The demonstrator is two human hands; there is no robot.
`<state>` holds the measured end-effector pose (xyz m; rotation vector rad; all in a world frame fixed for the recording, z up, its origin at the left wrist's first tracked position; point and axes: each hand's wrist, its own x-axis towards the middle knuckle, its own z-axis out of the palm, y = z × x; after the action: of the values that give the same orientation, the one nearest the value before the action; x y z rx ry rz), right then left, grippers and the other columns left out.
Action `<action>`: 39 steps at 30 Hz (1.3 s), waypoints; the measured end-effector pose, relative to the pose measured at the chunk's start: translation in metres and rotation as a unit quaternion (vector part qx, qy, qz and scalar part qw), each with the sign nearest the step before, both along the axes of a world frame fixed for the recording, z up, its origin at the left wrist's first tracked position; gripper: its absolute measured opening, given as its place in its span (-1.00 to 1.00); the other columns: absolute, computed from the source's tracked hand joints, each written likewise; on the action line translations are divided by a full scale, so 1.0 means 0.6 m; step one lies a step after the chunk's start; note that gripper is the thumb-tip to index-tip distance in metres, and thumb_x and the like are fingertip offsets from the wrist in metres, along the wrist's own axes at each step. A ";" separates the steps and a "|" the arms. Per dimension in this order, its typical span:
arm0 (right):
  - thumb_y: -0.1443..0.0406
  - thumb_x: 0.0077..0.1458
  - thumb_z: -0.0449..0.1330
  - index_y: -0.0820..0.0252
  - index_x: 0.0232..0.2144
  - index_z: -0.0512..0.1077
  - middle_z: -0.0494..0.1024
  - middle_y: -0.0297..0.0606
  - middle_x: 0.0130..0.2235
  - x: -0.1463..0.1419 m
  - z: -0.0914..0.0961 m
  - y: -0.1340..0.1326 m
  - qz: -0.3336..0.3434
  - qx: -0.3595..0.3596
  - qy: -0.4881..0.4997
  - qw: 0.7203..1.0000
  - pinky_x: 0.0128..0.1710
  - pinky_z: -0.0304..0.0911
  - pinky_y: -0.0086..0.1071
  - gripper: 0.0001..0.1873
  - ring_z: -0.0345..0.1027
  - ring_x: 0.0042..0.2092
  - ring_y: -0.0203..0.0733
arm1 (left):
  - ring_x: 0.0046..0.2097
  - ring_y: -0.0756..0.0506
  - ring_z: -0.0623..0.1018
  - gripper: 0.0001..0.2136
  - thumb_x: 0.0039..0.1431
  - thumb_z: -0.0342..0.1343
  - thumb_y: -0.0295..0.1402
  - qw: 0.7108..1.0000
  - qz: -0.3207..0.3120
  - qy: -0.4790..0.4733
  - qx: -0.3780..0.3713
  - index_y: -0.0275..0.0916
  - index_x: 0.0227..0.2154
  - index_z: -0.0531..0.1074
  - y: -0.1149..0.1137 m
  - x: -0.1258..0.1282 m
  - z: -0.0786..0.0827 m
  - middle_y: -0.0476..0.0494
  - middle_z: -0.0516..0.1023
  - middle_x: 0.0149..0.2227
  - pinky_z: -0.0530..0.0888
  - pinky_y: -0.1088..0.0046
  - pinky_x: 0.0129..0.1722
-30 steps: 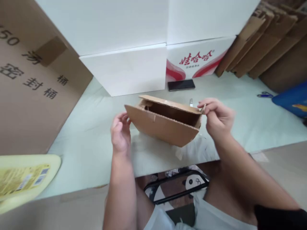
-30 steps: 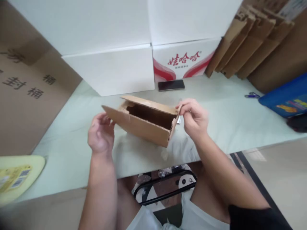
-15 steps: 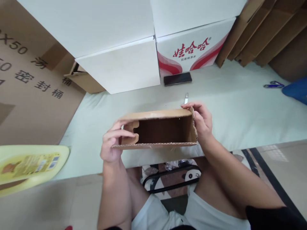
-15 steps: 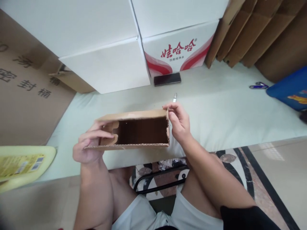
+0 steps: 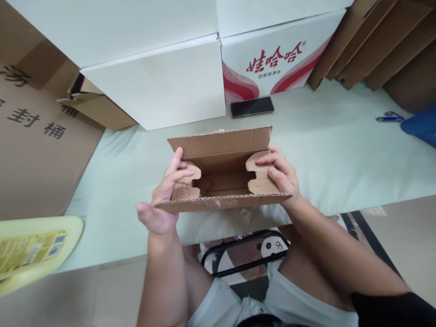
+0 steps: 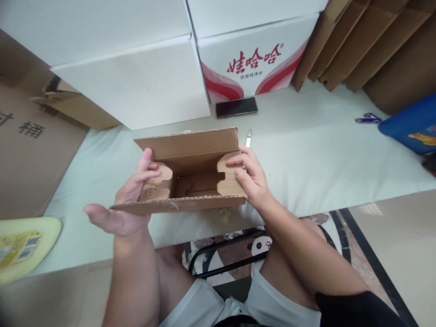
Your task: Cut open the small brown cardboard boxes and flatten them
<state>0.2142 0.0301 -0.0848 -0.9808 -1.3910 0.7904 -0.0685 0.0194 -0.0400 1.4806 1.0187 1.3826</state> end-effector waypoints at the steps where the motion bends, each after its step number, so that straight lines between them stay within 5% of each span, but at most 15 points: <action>1: -0.07 0.21 0.17 0.03 -0.24 0.58 0.47 -0.17 0.10 0.000 0.001 0.000 0.003 -0.001 0.000 1.000 0.20 0.30 0.09 -0.63 0.39 0.17 0.09 | 0.25 -0.39 0.44 -0.20 0.08 -0.19 0.45 1.000 0.006 0.005 0.007 -0.14 -0.24 0.67 -0.001 0.002 -0.002 -0.26 0.34 0.38 0.26 -0.07 0.39; 3: -0.07 0.21 0.18 0.04 -0.25 0.56 0.48 -0.18 0.10 0.000 0.001 0.000 0.005 -0.004 -0.003 1.000 0.19 0.31 0.07 -0.63 0.40 0.15 0.07 | 0.25 -0.40 0.45 -0.28 0.05 -0.02 0.43 1.000 0.019 0.015 0.008 -0.15 -0.23 0.64 -0.003 0.004 -0.006 -0.29 0.35 0.37 0.30 -0.07 0.36; 7: 0.00 0.18 0.26 0.01 -0.20 0.39 0.50 -0.26 0.11 -0.003 -0.002 -0.004 0.016 -0.027 0.055 0.998 0.06 0.42 -0.11 -0.71 0.45 0.05 -0.06 | 0.35 -0.38 0.36 -0.55 0.00 0.39 0.01 0.998 0.068 -0.006 -0.013 -0.09 -0.09 0.56 -0.002 0.004 -0.014 -0.24 0.39 0.32 0.33 0.01 0.35; 11: -0.05 0.15 0.26 -0.16 0.03 0.21 0.47 -0.28 0.18 -0.003 -0.006 -0.010 0.012 -0.050 0.140 0.989 0.00 0.48 -0.13 -0.52 0.47 0.08 -0.06 | 0.40 -0.34 0.28 -0.32 -0.09 0.48 -0.15 0.997 0.082 -0.013 0.008 0.04 0.13 0.38 0.001 0.002 -0.023 -0.13 0.27 0.37 0.21 -0.02 0.43; 14: -0.19 0.14 0.18 -0.27 0.22 0.18 0.42 -0.21 0.21 0.004 -0.003 -0.015 0.048 -0.027 0.101 0.993 0.00 0.48 -0.06 -0.34 0.46 0.09 0.02 | 0.41 -0.32 0.27 -0.24 -0.07 0.48 -0.17 0.997 0.073 -0.013 0.004 0.11 0.21 0.30 0.001 0.002 -0.027 -0.12 0.25 0.38 0.21 -0.03 0.44; 16: -0.12 0.14 0.24 -0.26 0.18 0.32 0.38 -0.22 0.21 0.010 0.002 -0.018 0.067 0.013 0.025 0.997 0.11 0.41 -0.01 -0.42 0.37 0.18 0.05 | 0.34 -0.30 0.37 -0.30 -0.04 0.46 -0.17 0.997 0.074 -0.018 -0.008 0.09 0.18 0.35 0.001 0.004 -0.028 -0.13 0.39 0.28 0.30 0.00 0.38; 19: 0.02 0.24 0.21 -0.08 -0.17 0.56 0.35 -0.24 0.18 0.017 0.008 -0.019 0.059 0.057 -0.052 0.995 0.29 0.23 0.07 -0.77 0.24 0.28 0.08 | 0.22 -0.29 0.47 -0.62 0.03 0.40 -0.18 0.997 0.078 0.005 -0.007 -0.04 -0.06 0.57 0.002 0.004 -0.028 -0.14 0.54 0.07 0.32 0.03 0.36; 22: 0.05 0.28 0.17 -0.01 -0.34 0.58 0.36 -0.26 0.17 0.017 0.008 -0.018 0.046 0.049 -0.058 0.996 0.30 0.20 0.11 -0.73 0.26 0.25 0.08 | 0.18 -0.29 0.50 -0.85 0.08 0.33 -0.18 0.996 0.079 0.052 -0.005 -0.11 -0.35 0.67 0.004 0.003 -0.025 -0.15 0.57 0.02 0.29 -0.01 0.37; 25: 0.00 0.27 0.15 -0.07 -0.20 0.57 0.38 -0.29 0.21 0.013 0.001 -0.015 0.037 0.030 -0.039 0.998 0.34 0.15 0.11 -0.72 0.24 0.29 0.10 | 0.17 -0.27 0.51 -0.89 0.08 0.33 -0.21 0.994 0.082 0.064 -0.025 -0.08 -0.37 0.70 0.003 0.001 -0.018 -0.13 0.59 0.03 0.31 -0.01 0.36; 28: -0.19 0.21 0.07 -0.12 0.14 0.38 0.33 -0.23 0.30 0.007 -0.014 -0.005 0.008 -0.033 0.026 0.999 0.32 0.21 0.09 -0.42 0.24 0.32 0.13 | 0.19 -0.26 0.51 -0.91 0.03 0.35 -0.24 0.992 0.099 0.054 -0.052 -0.07 -0.40 0.70 0.003 -0.005 -0.011 -0.11 0.61 0.04 0.33 0.04 0.36; 31: -0.30 0.10 0.05 -0.07 0.18 0.27 0.35 -0.15 0.30 0.002 -0.027 0.008 -0.018 -0.142 0.055 0.988 0.27 0.29 0.07 -0.25 0.30 0.30 0.15 | 0.21 -0.27 0.51 -0.93 -0.07 0.37 -0.28 0.985 0.157 0.006 -0.076 -0.10 -0.46 0.68 0.006 -0.025 -0.009 -0.11 0.64 0.00 0.37 0.07 0.33; 35: -0.31 0.14 -0.01 -0.04 0.23 0.25 0.34 -0.17 0.34 -0.012 -0.032 0.010 0.096 -0.214 0.043 0.971 0.32 0.26 0.05 -0.21 0.24 0.36 0.11 | 0.10 -0.24 0.58 -0.89 -0.20 0.38 -0.31 0.956 0.258 -0.083 -0.111 -0.15 -0.53 0.63 0.018 -0.056 -0.019 -0.11 0.67 -0.07 0.50 0.18 0.17; 39: -0.32 0.20 -0.08 -0.02 0.31 0.25 0.22 -0.24 0.43 -0.037 -0.030 -0.001 0.192 -0.144 0.020 0.971 0.45 0.09 0.01 -0.16 0.03 0.47 0.05 | -0.25 -0.07 0.60 -0.81 -0.26 0.40 -0.29 0.929 0.324 -0.122 -0.131 -0.20 -0.53 0.57 0.033 -0.053 -0.040 -0.08 0.65 -0.31 0.54 0.45 -0.26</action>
<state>0.1923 0.0297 -0.1030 -0.9189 -1.4776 1.3237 -0.1002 0.0390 -0.0638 0.7678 1.5356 1.7400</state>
